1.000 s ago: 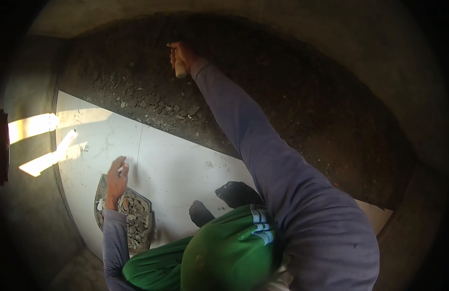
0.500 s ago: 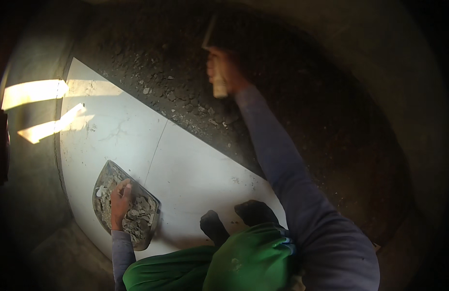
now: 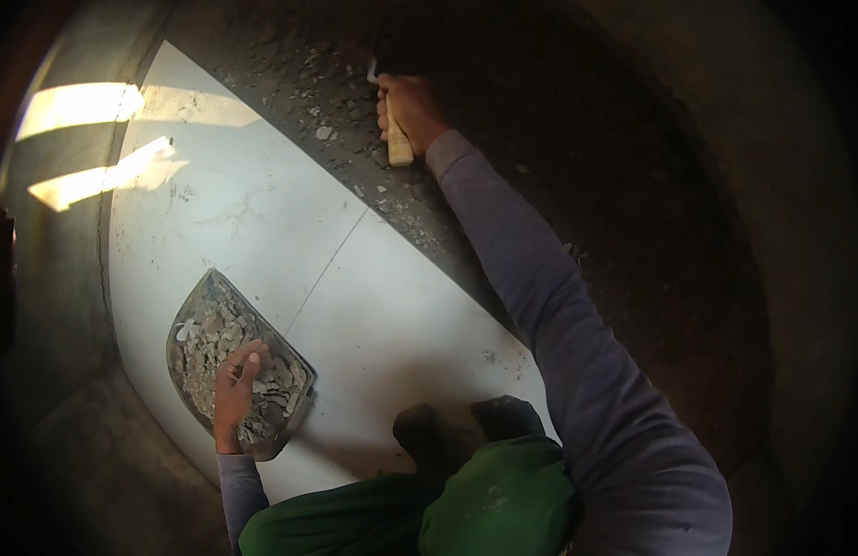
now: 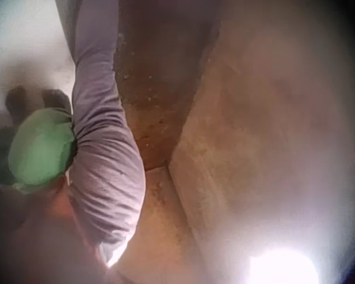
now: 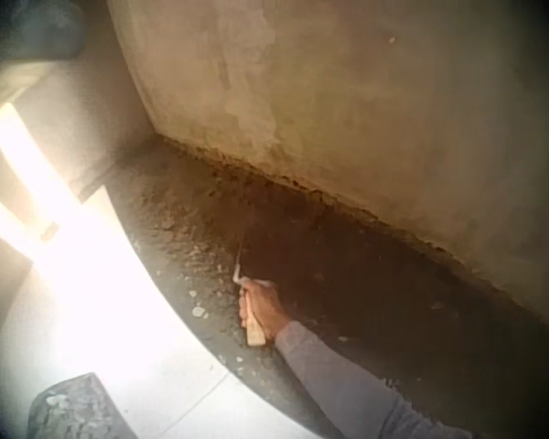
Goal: The person uses a trowel to spread and level mortar on a floor surface, moving pieces of rubble into a tray and smoothing the underlying material.
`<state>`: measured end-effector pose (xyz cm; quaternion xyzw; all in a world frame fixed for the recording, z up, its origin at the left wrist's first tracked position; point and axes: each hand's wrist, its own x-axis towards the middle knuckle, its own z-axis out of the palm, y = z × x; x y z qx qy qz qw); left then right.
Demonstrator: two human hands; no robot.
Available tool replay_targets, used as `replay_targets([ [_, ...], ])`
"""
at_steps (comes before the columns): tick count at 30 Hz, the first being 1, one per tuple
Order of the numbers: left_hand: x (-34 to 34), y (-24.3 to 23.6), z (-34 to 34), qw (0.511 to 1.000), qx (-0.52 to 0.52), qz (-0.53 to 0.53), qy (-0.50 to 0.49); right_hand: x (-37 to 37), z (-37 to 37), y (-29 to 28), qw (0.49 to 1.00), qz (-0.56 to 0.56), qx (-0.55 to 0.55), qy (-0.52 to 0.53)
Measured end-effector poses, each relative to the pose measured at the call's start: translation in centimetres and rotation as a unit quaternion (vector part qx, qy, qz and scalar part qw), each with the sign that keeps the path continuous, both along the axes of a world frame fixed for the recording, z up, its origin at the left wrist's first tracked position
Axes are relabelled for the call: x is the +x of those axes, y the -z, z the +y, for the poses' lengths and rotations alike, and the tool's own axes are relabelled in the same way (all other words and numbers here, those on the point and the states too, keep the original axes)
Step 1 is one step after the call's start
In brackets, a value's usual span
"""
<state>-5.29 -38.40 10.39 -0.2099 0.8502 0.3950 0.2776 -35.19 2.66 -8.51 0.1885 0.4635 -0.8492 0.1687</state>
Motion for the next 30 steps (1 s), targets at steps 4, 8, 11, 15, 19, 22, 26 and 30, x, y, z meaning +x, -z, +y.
replay_targets([
  [4, 1.1, -0.7, -1.7, 0.995, -0.055, 0.057, -0.052, 1.5, -1.3, -0.9, 0.997, -0.035, -0.034, -0.065],
  [8, 2.7, 0.2, -2.4, 0.997, -0.057, 0.024, -0.043, 1.8, 0.0, -0.4, 0.998, 0.031, -0.025, 0.044],
  [11, 2.4, -0.4, -1.0, 0.999, -0.052, -0.001, -0.017, 2.1, -0.7, -0.4, 0.997, -0.034, -0.051, -0.037],
  [15, 0.4, -0.4, 0.6, 0.999, -0.036, 0.028, -0.018, 2.6, -0.5, -0.2, 1.000, 0.003, 0.009, -0.016],
  [19, -1.5, 0.0, 3.3, 0.994, -0.070, 0.031, 0.074, 6.5, 1.4, -2.7, 0.997, 0.026, 0.057, -0.046],
  [22, -2.5, 3.6, 4.6, 0.954, -0.149, 0.108, 0.237, 8.1, 3.3, -1.7, 0.987, -0.076, 0.065, -0.125],
  [26, -6.1, 12.4, 5.6, 0.903, -0.253, 0.236, 0.255, 13.1, 3.2, -4.8, 0.981, -0.012, 0.143, -0.129],
  [30, -10.4, 21.2, 16.1, 0.862, -0.378, 0.313, 0.125, 19.6, 7.0, -3.1, 0.990, -0.074, 0.086, -0.078],
])
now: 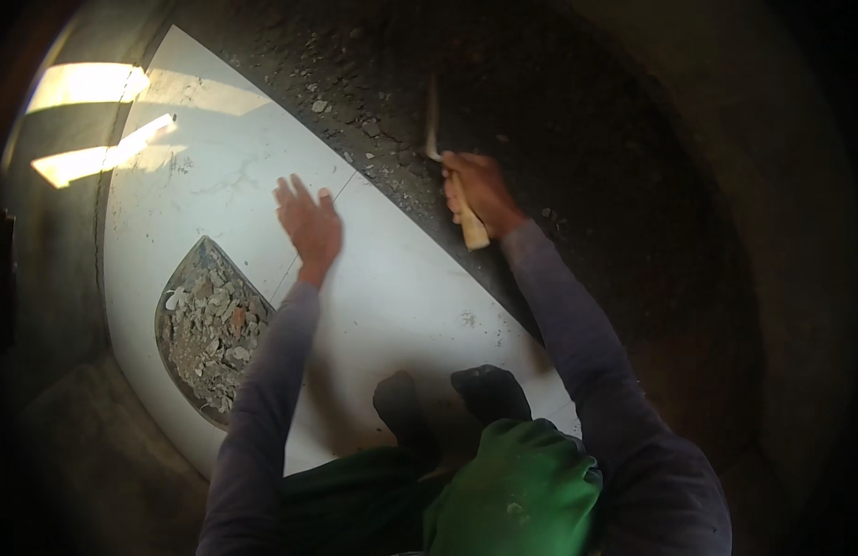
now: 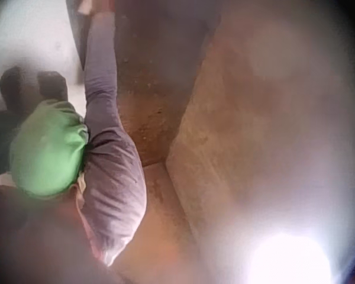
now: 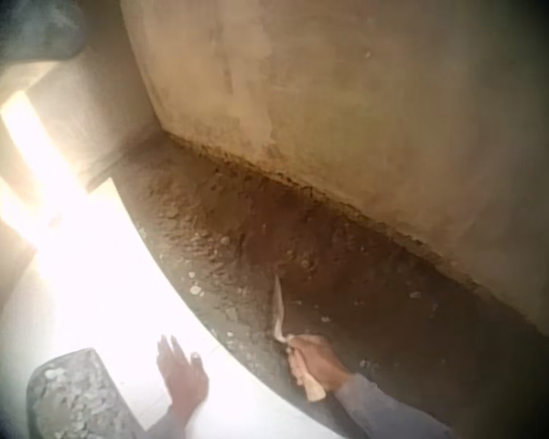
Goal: The person uses a trowel to spread and level mortar on a floor surface, moving pieces of rubble into a tray and smoothing the underlying material.
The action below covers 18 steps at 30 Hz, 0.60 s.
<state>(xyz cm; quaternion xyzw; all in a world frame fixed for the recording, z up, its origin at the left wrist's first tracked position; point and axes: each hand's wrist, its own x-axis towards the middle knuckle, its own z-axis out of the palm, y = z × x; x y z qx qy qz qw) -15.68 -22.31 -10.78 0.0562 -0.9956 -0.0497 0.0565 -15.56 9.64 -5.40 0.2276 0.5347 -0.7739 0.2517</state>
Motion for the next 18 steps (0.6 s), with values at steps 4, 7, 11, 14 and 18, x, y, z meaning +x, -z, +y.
replay_targets([
  [4, 3.3, -3.5, 15.3, 0.943, 0.182, -0.092, 0.262, 5.8, 7.8, -0.6, 0.981, 0.009, -0.009, 0.192],
  [7, 5.9, -5.2, 18.4, 0.908, 0.294, -0.093, 0.283, 3.5, 7.7, -2.2, 0.985, 0.011, -0.002, 0.173],
  [11, 4.3, -4.5, 13.3, 0.921, 0.229, -0.068, 0.308, -3.7, 5.0, -0.7, 0.995, 0.063, -0.022, 0.070],
  [14, 0.6, -7.5, 4.0, 0.928, 0.136, -0.070, 0.339, -3.1, 7.7, 3.8, 0.986, 0.102, 0.012, 0.133],
  [18, 2.6, -14.1, -7.3, 0.964, 0.032, -0.067, 0.256, 3.6, 13.2, 2.5, 0.949, 0.038, 0.064, 0.305],
])
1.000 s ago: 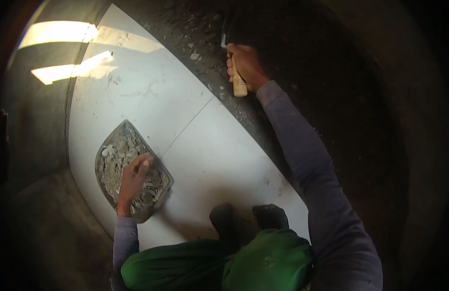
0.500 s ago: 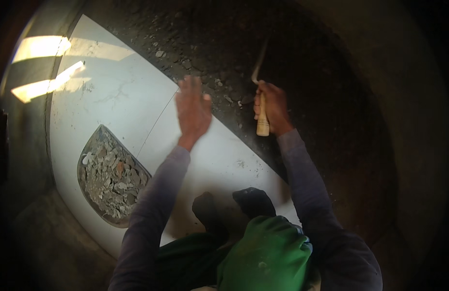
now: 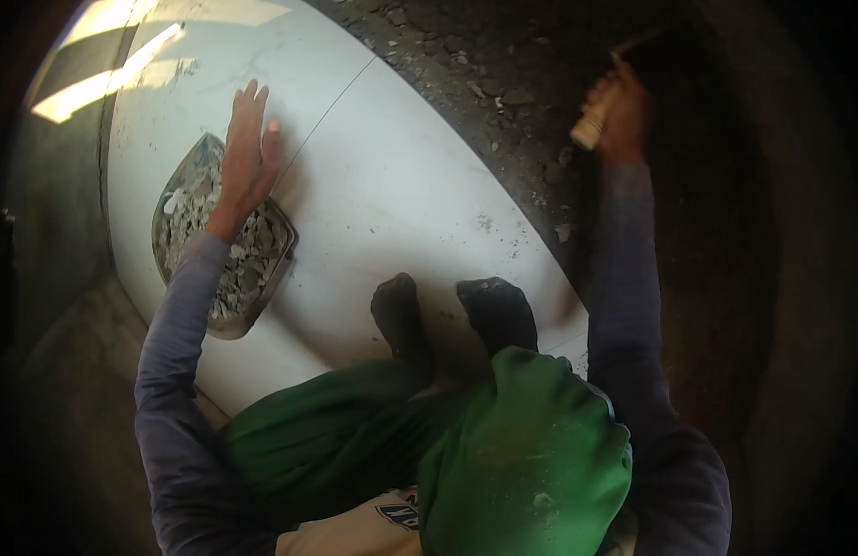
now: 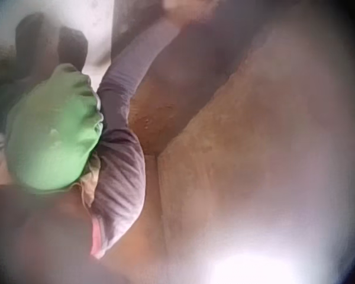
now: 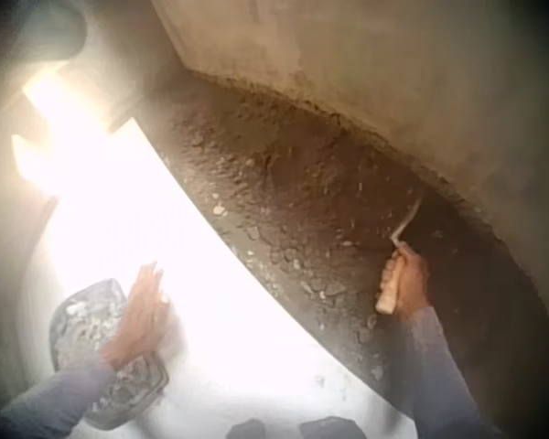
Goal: The person uses a trowel to spread and level mortar on a floor surface, moving pieces of rubble into a tray and smoothing the underlying material.
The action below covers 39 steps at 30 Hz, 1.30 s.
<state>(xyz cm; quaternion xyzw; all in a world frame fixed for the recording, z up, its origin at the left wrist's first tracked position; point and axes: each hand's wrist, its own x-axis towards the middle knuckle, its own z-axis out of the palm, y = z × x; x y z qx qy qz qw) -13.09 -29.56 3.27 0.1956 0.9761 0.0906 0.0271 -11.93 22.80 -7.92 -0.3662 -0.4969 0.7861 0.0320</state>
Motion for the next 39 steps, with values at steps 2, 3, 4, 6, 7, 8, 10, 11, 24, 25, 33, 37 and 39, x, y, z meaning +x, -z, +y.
replay_targets([
  [2, 5.5, -1.1, -1.7, 0.999, -0.016, -0.049, -0.017, 3.9, 0.5, -0.9, 0.999, -0.018, -0.037, 0.017],
  [3, 8.7, -0.9, -1.3, 0.997, -0.013, -0.075, -0.025, 5.7, 0.3, -1.4, 0.998, -0.024, -0.055, 0.012],
  [4, 11.9, -0.4, -0.9, 0.995, 0.009, -0.095, -0.033, 7.1, -0.5, -2.1, 0.998, -0.025, -0.062, 0.003],
  [6, 18.2, 2.0, 1.7, 0.989, 0.055, -0.113, -0.083, 9.8, -1.4, -3.7, 0.998, -0.042, -0.038, -0.016],
  [7, 20.6, 3.5, 3.3, 0.984, 0.075, -0.106, -0.125, 10.8, -1.7, -4.5, 0.998, -0.037, -0.041, -0.019],
  [8, 22.7, 5.7, 3.9, 0.984, 0.068, -0.100, -0.131, 11.7, -2.7, -5.3, 0.998, -0.042, -0.042, -0.022],
  [10, 25.0, 9.1, 5.8, 0.949, 0.026, 0.017, -0.314, 13.1, -3.8, -6.4, 0.998, -0.042, -0.038, -0.022],
  [11, 24.8, 9.9, 6.9, 0.950, 0.033, 0.020, -0.309, 13.6, -3.8, -7.0, 0.998, -0.053, -0.034, -0.008],
  [24, 13.3, 0.4, 17.2, 0.922, 0.305, -0.238, 0.029, 3.5, -4.7, -1.7, 0.993, -0.025, -0.023, -0.112],
  [25, 12.6, 0.0, 14.3, 0.938, 0.283, -0.200, 0.027, 4.5, -2.3, -1.1, 0.998, -0.036, -0.010, -0.059],
  [33, 5.4, -4.4, 4.1, 0.972, 0.154, -0.171, -0.045, -4.0, -5.4, -5.1, 0.997, -0.018, -0.051, -0.053],
  [37, 1.3, -8.7, 7.5, 0.965, 0.159, -0.210, -0.014, -17.9, -9.3, -5.4, 0.986, 0.062, -0.107, -0.116],
  [39, 0.0, -9.4, 9.2, 0.968, 0.138, -0.202, 0.058, -24.5, -7.9, -2.8, 0.974, 0.116, -0.109, -0.161],
])
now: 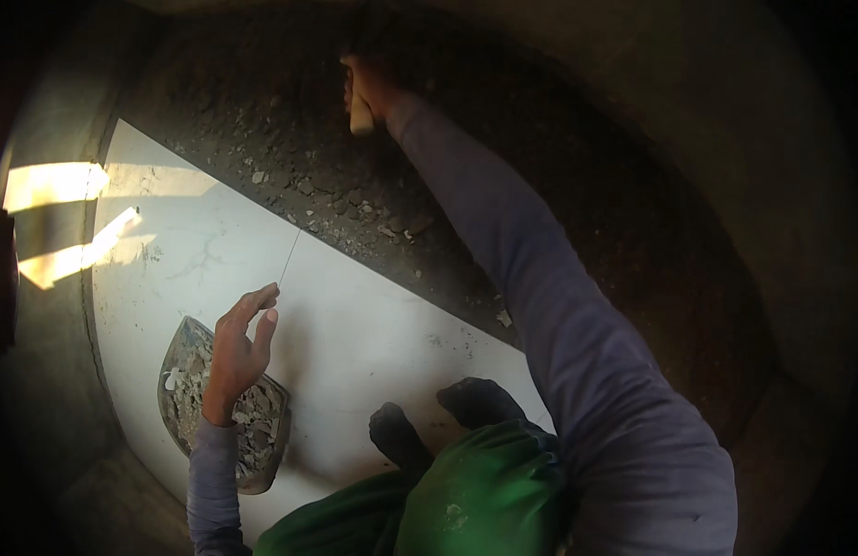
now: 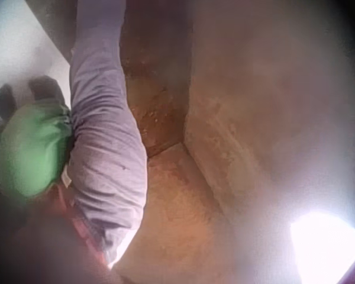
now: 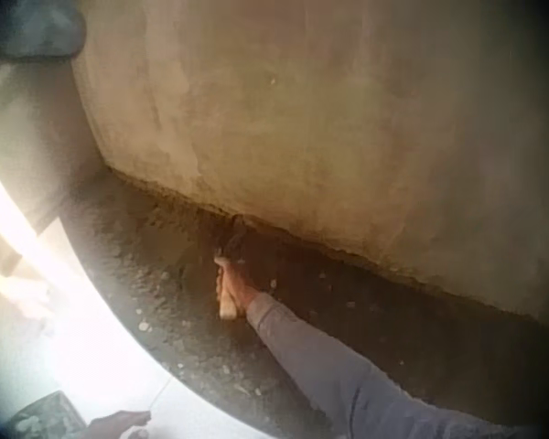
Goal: The person uses a trowel to spread and level mortar on a floor surface, moving pieces of rubble into a tray and smoothing the underlying material.
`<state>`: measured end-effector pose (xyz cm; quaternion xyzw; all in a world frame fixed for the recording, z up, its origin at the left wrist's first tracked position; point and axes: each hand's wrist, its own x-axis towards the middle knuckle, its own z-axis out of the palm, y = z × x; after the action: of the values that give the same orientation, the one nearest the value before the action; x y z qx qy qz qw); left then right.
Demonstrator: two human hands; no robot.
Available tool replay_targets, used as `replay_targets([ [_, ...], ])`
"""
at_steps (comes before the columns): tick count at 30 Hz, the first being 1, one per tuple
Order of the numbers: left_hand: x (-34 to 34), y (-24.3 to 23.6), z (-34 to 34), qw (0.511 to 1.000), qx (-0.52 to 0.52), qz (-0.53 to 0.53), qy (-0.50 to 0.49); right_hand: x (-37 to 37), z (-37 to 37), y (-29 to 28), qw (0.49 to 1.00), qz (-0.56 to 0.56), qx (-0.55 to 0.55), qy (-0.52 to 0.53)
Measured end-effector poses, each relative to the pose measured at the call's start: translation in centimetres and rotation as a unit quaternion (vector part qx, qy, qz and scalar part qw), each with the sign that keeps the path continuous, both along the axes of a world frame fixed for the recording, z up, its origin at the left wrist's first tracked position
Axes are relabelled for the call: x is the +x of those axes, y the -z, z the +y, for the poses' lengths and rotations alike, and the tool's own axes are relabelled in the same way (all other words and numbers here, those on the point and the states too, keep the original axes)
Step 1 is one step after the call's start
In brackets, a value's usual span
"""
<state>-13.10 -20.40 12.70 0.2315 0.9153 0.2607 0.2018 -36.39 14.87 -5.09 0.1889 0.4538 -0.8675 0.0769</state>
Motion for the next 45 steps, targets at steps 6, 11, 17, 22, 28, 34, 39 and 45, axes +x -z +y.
replay_targets([
  [6, 1.6, 5.6, -4.9, 0.998, -0.006, -0.041, -0.046, -2.5, -0.3, 5.4, 0.998, 0.040, 0.045, 0.017],
  [11, 4.7, 8.0, -8.8, 0.991, -0.043, -0.064, -0.109, 4.9, 1.1, 4.2, 0.996, -0.043, -0.003, 0.083],
  [17, -3.8, 14.8, -6.9, 0.988, -0.053, 0.133, -0.052, 3.5, -0.1, 2.2, 0.997, -0.046, 0.039, 0.041],
  [22, -12.2, 22.6, -1.3, 0.936, -0.117, 0.265, -0.202, -5.4, -8.8, 1.5, 0.999, -0.034, 0.018, -0.036],
  [28, -16.7, 23.3, 5.9, 0.827, -0.153, 0.213, -0.498, -14.8, -2.5, 7.8, 0.989, 0.072, 0.080, -0.100],
  [34, -16.6, 22.1, 3.0, 0.805, -0.198, 0.179, -0.530, -9.7, -13.8, 2.7, 0.989, -0.097, 0.026, 0.104],
  [39, -17.7, 21.4, 5.2, 0.808, -0.198, 0.155, -0.533, -20.8, -13.1, 3.7, 0.997, 0.023, 0.064, 0.044],
  [45, -17.7, 21.0, 3.8, 0.802, -0.234, 0.125, -0.534, -17.5, -15.1, 4.9, 0.980, -0.124, -0.054, 0.149],
])
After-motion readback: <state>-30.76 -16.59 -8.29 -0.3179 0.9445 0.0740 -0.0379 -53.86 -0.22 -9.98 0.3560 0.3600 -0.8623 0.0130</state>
